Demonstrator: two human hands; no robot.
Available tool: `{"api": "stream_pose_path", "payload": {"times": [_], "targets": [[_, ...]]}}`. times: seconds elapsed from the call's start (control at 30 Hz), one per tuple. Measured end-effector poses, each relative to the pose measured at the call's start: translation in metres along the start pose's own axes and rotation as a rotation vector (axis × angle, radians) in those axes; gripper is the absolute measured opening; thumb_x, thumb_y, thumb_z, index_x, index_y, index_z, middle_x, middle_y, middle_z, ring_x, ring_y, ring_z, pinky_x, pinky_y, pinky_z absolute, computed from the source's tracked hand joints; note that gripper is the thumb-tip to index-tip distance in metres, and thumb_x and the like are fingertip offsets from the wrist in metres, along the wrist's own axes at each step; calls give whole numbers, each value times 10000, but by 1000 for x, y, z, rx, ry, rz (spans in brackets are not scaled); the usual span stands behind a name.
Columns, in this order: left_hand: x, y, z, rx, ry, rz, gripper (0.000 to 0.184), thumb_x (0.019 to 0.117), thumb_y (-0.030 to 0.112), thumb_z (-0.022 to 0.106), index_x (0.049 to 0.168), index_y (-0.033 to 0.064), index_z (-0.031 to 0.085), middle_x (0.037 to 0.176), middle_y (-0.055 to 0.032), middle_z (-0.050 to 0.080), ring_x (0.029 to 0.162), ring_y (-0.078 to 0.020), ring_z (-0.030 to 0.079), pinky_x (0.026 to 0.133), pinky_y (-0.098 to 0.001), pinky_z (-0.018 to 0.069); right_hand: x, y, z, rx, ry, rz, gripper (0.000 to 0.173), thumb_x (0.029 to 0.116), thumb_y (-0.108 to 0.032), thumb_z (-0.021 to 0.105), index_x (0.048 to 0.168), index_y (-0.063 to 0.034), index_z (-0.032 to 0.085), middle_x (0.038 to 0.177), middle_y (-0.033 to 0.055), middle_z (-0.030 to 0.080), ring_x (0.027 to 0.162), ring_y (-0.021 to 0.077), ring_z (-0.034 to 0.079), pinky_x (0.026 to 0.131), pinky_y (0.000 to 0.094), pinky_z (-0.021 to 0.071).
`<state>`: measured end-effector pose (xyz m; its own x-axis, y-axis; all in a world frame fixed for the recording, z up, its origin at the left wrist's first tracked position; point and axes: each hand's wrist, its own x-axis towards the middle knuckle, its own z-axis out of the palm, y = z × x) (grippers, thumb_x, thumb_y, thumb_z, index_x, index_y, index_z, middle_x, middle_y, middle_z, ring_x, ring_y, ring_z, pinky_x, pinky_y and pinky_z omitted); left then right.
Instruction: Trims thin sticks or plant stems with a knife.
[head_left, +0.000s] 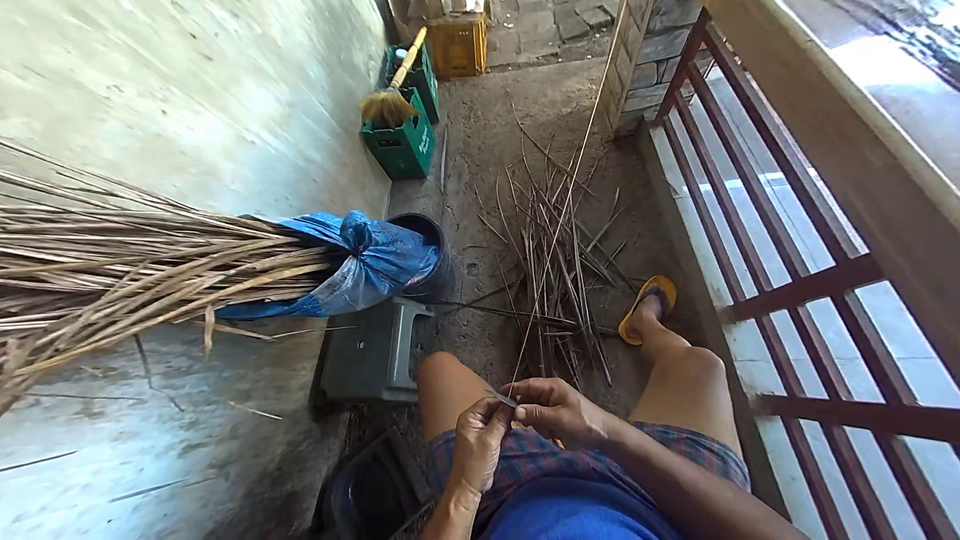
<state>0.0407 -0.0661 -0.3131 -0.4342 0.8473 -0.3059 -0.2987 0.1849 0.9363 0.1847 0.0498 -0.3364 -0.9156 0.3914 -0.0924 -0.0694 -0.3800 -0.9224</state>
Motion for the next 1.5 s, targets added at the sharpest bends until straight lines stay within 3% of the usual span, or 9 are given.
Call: {"api": "stream_pose_path", "payload": {"times": [0.13,0.3,0.4,0.5,0.57,0.77,1.0,1.17,1.5], "targets": [[-6,1,-10,53,-51,-29,101,939,37,656,918,36,755,653,33,626,488,21,467,456,-135,387,-2,-11,-6,146,134,2,302,995,-166,624,1266,-35,659,755,-55,642,515,-8,487,471,173,420],[-24,1,-30,90,-83,-93,112,932,58,656,914,63,766,654,45,638,492,29,486,458,-127,395,1,-44,-30,224,398,19,306,994,-133,610,1273,-10,635,712,-29,610,486,26,492,443,173,427],[-27,0,-34,61,-77,-104,121,935,58,650,908,60,768,634,41,627,482,28,485,451,-126,395,0,-38,-22,228,306,5,353,995,-141,597,1322,-11,598,748,-38,612,521,24,510,474,178,448],[-28,4,-30,14,-63,-126,118,931,52,650,894,58,762,616,40,615,476,26,489,446,-123,399,-3,-17,-3,183,67,-6,322,983,-159,635,1285,-46,638,820,-50,670,552,-12,513,494,170,435],[-28,8,-28,0,-69,-137,119,935,56,648,889,63,758,608,38,606,472,24,487,443,-124,398,-3,-9,3,182,11,-12,308,983,-159,659,1270,-46,651,861,-33,695,545,-17,508,484,163,425],[-29,9,-36,4,-126,-164,127,934,63,650,911,73,775,602,51,603,459,29,477,428,-124,388,-1,-42,-31,199,356,-39,327,987,-136,611,1292,-18,619,734,-40,624,511,19,513,471,179,452],[-30,7,-34,-19,-120,-166,114,924,74,665,900,81,776,600,46,608,456,29,482,426,-122,394,-5,-17,-3,196,61,-5,287,981,-153,650,1253,-58,651,828,-38,674,547,-5,515,489,174,433],[-39,9,-55,44,-125,-137,111,924,80,675,910,93,785,618,61,621,475,36,487,444,-120,393,5,-49,-36,205,319,-30,281,984,-146,609,1240,-35,637,726,-39,622,497,17,497,456,177,433],[-72,-28,-124,114,-231,-127,118,938,151,696,947,188,808,706,127,703,567,63,579,544,-127,473,10,-82,-62,195,444,-60,227,996,-100,606,1194,-3,660,716,5,621,483,30,503,451,165,440]]}}
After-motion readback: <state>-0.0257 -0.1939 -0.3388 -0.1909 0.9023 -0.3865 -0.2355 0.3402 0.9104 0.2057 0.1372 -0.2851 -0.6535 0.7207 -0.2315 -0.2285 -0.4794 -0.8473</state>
